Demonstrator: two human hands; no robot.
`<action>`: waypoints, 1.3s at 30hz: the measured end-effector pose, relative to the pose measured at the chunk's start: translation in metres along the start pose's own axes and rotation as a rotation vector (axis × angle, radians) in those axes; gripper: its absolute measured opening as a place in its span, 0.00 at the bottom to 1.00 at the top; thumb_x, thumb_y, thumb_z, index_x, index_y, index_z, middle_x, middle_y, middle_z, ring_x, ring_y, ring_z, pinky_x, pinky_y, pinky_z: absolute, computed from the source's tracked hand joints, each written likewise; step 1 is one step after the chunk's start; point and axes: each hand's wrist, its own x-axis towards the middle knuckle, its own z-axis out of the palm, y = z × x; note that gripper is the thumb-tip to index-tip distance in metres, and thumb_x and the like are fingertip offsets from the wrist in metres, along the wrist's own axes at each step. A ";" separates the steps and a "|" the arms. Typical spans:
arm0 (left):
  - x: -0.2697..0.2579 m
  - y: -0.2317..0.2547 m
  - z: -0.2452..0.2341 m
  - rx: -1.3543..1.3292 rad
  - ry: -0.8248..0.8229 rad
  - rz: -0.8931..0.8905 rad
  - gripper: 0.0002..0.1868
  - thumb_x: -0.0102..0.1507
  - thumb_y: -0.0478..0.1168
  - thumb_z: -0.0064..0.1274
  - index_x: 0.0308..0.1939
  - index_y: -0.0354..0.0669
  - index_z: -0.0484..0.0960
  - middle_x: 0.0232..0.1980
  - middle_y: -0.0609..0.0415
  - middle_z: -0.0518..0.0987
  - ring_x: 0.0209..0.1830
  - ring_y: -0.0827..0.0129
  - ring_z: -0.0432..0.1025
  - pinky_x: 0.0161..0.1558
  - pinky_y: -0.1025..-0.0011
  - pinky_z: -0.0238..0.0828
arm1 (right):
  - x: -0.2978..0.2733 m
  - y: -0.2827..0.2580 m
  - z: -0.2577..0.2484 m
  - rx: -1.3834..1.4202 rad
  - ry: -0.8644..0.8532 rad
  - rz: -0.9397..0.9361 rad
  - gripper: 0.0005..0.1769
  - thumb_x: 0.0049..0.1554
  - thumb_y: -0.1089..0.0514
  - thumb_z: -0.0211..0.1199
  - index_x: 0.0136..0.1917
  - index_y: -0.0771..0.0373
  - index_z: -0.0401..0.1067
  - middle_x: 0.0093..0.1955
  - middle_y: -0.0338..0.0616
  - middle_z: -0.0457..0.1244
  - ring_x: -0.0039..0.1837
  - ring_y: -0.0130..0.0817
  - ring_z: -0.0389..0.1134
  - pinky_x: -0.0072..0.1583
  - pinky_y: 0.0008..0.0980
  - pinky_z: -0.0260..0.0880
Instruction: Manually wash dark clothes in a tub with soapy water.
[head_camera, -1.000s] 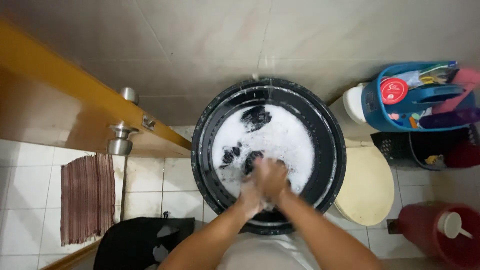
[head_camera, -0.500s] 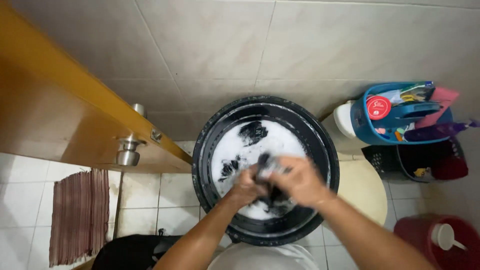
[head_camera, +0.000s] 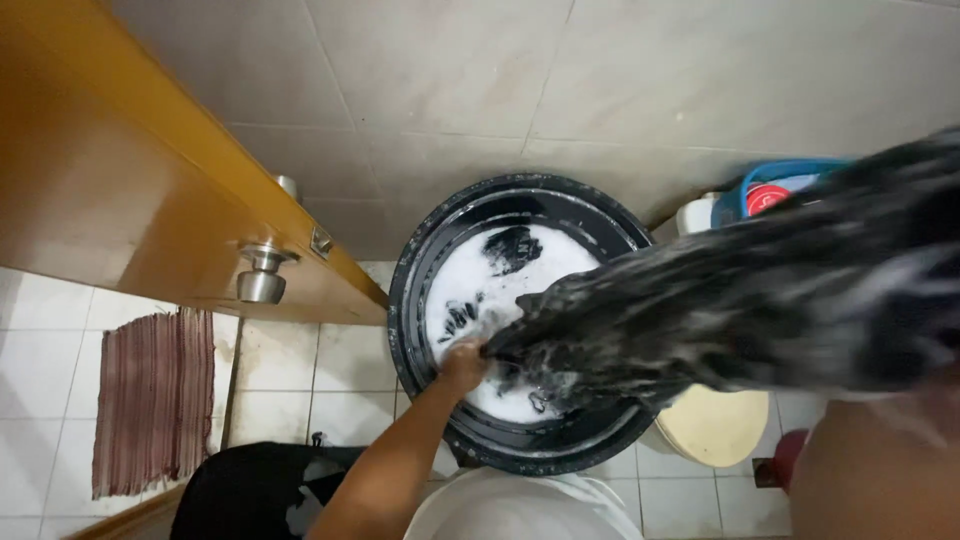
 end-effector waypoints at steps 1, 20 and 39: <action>0.019 -0.038 0.022 -0.019 0.021 -0.055 0.20 0.62 0.36 0.58 0.57 0.36 0.78 0.55 0.44 0.80 0.53 0.61 0.75 0.54 0.72 0.77 | -0.003 0.003 0.004 0.014 -0.040 0.141 0.13 0.63 0.54 0.64 0.55 0.65 0.72 0.45 0.50 0.66 0.46 0.41 0.68 0.49 0.38 0.68; -0.078 0.401 -0.109 -0.073 -0.221 0.024 0.29 0.56 0.34 0.57 0.61 0.52 0.68 0.31 0.45 0.80 0.31 0.59 0.75 0.37 0.58 0.74 | -0.230 0.058 0.291 0.265 -0.088 0.799 0.18 0.47 0.64 0.68 0.52 0.58 0.75 0.53 0.53 0.69 0.57 0.54 0.71 0.59 0.42 0.71; -0.060 0.188 0.030 0.200 -0.293 0.010 0.36 0.55 0.62 0.62 0.57 0.40 0.79 0.55 0.39 0.80 0.57 0.48 0.73 0.59 0.54 0.68 | -0.141 0.028 0.216 1.624 -0.176 1.180 0.21 0.58 0.73 0.49 0.65 0.75 0.65 0.52 0.56 0.68 0.49 0.45 0.69 0.52 0.45 0.72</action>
